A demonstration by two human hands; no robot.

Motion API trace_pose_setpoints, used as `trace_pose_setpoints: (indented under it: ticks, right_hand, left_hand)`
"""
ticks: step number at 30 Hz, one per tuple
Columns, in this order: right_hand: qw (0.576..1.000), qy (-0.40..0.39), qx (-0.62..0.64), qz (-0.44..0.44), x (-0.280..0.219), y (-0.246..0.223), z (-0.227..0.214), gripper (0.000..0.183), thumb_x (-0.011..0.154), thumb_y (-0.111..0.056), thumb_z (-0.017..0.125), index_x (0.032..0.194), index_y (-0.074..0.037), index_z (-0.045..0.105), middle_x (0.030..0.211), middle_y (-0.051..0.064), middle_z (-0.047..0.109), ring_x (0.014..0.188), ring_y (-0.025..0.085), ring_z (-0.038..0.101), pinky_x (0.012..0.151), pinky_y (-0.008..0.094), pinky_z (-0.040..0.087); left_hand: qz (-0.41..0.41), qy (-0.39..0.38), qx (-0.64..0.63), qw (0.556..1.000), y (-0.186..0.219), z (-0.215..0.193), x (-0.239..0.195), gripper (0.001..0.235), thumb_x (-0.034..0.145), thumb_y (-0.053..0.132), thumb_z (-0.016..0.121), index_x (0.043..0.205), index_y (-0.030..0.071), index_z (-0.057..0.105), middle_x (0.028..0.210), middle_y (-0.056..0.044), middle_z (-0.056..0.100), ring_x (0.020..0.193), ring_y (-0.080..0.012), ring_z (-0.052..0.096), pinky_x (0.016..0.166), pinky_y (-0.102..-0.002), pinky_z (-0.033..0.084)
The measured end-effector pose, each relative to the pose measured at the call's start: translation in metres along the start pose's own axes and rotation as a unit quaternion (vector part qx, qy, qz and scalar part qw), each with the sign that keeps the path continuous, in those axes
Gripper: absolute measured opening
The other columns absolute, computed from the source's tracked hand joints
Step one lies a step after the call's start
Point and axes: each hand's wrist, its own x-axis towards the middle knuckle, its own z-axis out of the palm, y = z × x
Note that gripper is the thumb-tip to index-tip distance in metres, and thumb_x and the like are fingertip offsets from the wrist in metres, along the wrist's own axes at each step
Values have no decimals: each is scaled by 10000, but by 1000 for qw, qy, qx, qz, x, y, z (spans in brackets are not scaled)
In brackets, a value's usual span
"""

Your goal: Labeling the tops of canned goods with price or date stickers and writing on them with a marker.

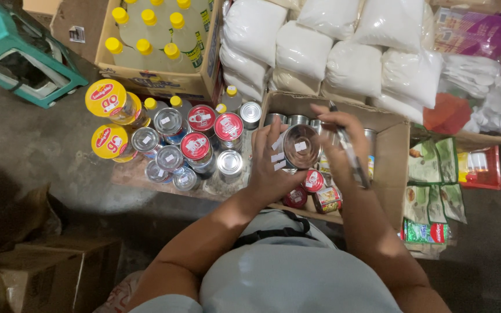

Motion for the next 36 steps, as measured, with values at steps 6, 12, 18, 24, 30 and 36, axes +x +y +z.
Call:
trace_pose_setpoints:
  ticks: [6,12,18,24,30,36]
  right_hand:
    - [975,-115,-48,181,-5,-13,11,649,697,-58,906,1186,-94,481,1511,142,546,1109,174,670,871,324,617]
    - [965,-82,-140,208,-30,62,-3,610,670,-199,913,1131,-84,530,1301,132,659,1003,198,701,841,332,593]
    - [957,-120,-238,112,-60,123,0,615,641,-273,932,1115,-84,587,1188,165,695,1086,369,689,934,421,539]
    - [961,-173,-216,11,-71,163,24,591,664,-220,881,1142,-62,572,1295,236,601,1245,436,581,1039,465,485]
    - [946,-203,-254,2,-71,184,29,677,679,-201,874,1253,-17,566,1309,261,583,1232,462,549,1036,489,453]
    - [962,-33,-203,180,-85,213,-26,410,913,-219,781,1275,-87,640,1291,169,714,1211,320,690,1058,403,523]
  left_hand:
    - [-9,-31,25,999,-20,7,-10,1113,758,126,886,1639,76,207,1334,-163,530,1242,-378,512,1095,-492,439]
    - [-53,-159,-36,985,-52,8,-11,1223,645,106,822,1661,114,142,1314,-193,543,1215,-385,546,1061,-491,456]
    - [-168,-241,17,956,-95,5,-34,1102,736,85,785,1677,169,216,1225,-177,584,1169,-392,569,1069,-456,475]
    - [-195,-230,36,953,-103,6,-37,977,740,105,798,1597,145,332,1276,-200,576,1215,-423,541,1073,-470,445]
    - [-201,-261,68,942,-105,13,-44,902,758,118,801,1564,162,399,1340,-202,583,1248,-426,550,1082,-476,444]
    - [-219,-270,47,937,-98,34,-36,911,745,127,791,1565,141,395,1289,-186,593,1206,-411,564,1048,-470,460]
